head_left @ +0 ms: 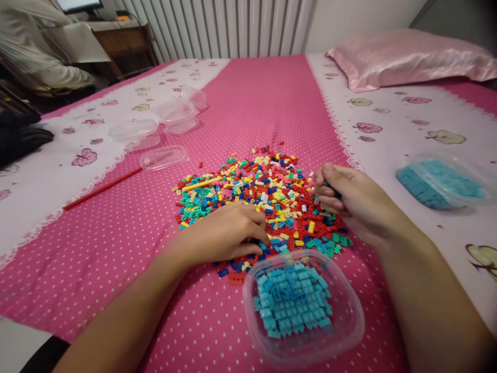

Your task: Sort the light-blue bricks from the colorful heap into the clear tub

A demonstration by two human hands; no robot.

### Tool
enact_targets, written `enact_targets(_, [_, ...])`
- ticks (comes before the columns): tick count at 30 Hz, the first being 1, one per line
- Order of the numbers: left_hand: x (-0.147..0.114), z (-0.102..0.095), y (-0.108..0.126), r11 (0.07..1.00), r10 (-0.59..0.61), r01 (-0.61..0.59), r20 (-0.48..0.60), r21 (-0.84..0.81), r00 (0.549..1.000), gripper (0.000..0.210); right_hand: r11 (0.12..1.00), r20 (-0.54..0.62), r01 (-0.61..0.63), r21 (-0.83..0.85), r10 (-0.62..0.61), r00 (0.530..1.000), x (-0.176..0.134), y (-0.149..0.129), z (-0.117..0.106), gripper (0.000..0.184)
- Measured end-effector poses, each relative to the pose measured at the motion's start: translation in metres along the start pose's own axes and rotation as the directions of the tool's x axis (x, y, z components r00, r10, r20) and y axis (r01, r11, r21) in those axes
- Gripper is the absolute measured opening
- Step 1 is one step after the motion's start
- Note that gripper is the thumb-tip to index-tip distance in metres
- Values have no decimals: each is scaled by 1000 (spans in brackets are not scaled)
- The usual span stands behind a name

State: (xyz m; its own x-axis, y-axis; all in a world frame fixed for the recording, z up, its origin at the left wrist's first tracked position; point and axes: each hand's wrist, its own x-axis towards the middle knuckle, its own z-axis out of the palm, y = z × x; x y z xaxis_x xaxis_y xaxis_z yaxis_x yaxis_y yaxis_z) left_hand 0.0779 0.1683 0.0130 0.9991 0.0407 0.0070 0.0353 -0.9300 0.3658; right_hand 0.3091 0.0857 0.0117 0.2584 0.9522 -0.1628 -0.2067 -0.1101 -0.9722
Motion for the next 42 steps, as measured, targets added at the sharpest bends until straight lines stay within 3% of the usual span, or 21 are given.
enact_targets(8, [0,1,0,991,-26,31,-34,130,999,16,1000,7,4,10,-4,1000,2,2,0,35])
enact_targets(11, [-1,-5,0,999,-31,30,-115,-13,993,17,1000,10,13,3,-13,1000,2,1,0,35])
enact_targets(14, [0,-5,-5,941,-132,33,-276,-336,952,13,1000,15,16,7,-16,1000,1,1,0,35])
enact_targets(16, [2,-2,-11,779,-335,39,-363,-625,869,9,1000,15,13,16,-14,1000,0,1,0,35])
enact_targets(17, [4,0,-14,635,-463,17,-363,-772,808,8,1000,15,12,20,-12,1000,0,1,-1,35])
enact_targets(20, [9,3,-21,90,-760,-171,-179,-981,625,7,1000,15,12,28,-12,1000,-1,1,-1,34])
enact_targets(22, [12,1,-23,-122,-829,-285,-61,-951,556,11,999,11,11,30,-11,1000,0,1,-1,35])
enact_targets(26, [14,-7,-20,-248,-851,-322,46,-914,524,20,999,8,20,26,-20,1000,1,1,0,35])
enact_targets(29, [12,-9,-20,-295,-817,-268,97,-917,568,20,1000,12,23,18,-24,1000,0,1,0,34])
enact_targets(32, [8,-7,-21,-277,-765,-199,91,-940,638,16,1000,16,22,5,-22,1000,-1,1,-1,33])
enact_targets(37, [4,-10,-21,38,-774,-31,-49,-999,632,15,1000,9,23,-16,-23,1000,0,1,0,34])
enact_targets(40, [-6,-22,-23,223,-786,-90,-234,-971,572,29,999,14,45,-20,-45,999,0,3,-1,34])
enact_targets(42, [-20,-33,-26,459,-746,-170,-482,-872,460,38,999,21,40,-12,-40,999,0,4,-2,34])
